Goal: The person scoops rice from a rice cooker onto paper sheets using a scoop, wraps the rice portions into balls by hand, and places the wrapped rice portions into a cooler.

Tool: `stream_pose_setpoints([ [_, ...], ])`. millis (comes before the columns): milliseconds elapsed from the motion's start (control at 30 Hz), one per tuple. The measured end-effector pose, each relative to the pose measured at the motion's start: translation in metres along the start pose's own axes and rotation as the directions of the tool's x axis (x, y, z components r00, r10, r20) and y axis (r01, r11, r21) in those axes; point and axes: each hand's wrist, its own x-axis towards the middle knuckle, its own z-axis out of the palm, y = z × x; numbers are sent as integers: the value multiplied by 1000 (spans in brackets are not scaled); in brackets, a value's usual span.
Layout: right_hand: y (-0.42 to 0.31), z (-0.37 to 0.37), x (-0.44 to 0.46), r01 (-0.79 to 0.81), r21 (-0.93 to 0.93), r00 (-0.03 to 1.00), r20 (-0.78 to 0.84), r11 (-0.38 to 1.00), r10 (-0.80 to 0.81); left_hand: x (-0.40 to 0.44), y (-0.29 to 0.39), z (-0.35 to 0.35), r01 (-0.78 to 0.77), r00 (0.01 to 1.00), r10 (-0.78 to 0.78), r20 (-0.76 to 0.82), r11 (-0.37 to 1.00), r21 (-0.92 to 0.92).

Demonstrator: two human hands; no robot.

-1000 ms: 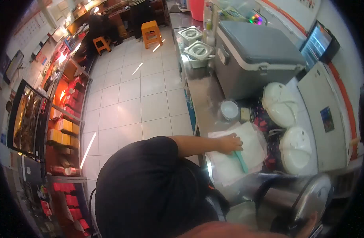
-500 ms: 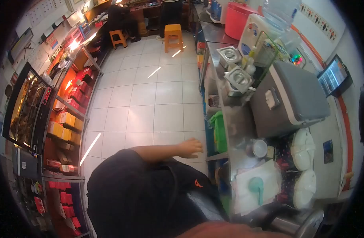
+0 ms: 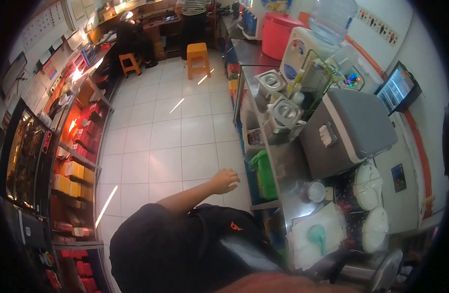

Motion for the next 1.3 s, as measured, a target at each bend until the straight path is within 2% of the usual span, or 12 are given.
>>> stream_pose_setpoints([
  [200, 69, 28, 36, 268, 113, 946, 155, 957, -283, 40, 40, 36, -44, 994, 49, 102, 998, -51],
  [300, 4, 8, -17, -20, -229, 996, -85, 973, 1, 60, 47, 57, -109, 985, 118, 124, 991, -73],
  [433, -18, 12, -41, -155, -33, 932, -337, 987, 135, 81, 66, 84, -127, 965, 145, 217, 987, -95],
  [667, 1, 33, -68, 156, -42, 820, -551, 987, -153, 96, 69, 134, -171, 938, 223, 266, 964, -206],
  [867, 3, 55, -69, 125, 37, 729, -681, 991, -67, 46, -6, 139, 231, 903, -196, 382, 972, -48],
  [933, -50, 55, -94, -27, -173, 708, -698, 984, -103, 10, -47, 134, 331, 769, -360, 528, 931, 152],
  [967, -73, 64, -110, 193, -146, 653, -719, 970, -238, -1, -51, 125, 425, 653, -491, 577, 868, 258],
  [1033, -140, 117, -148, 436, 366, 798, -580, 822, -166, -23, -64, 105, 585, 389, -683, 618, 701, 408],
  [1100, -255, 152, -220, 64, 923, 964, 42, 380, -264, -68, -94, 99, 572, 478, -702, 527, 705, 420],
  [1167, -358, 151, -283, 93, 965, 493, 170, 246, -853, -102, -143, 110, 603, 348, -762, 546, 628, 493],
  [1233, -484, 55, -332, 112, 946, -142, 317, 303, -938, -127, -170, 113, 742, 328, -801, 501, 546, 388],
  [1300, -549, 26, -385, 120, 992, -309, 64, 28, -949, -137, -164, 93, 861, 352, -840, 413, 464, 209],
])
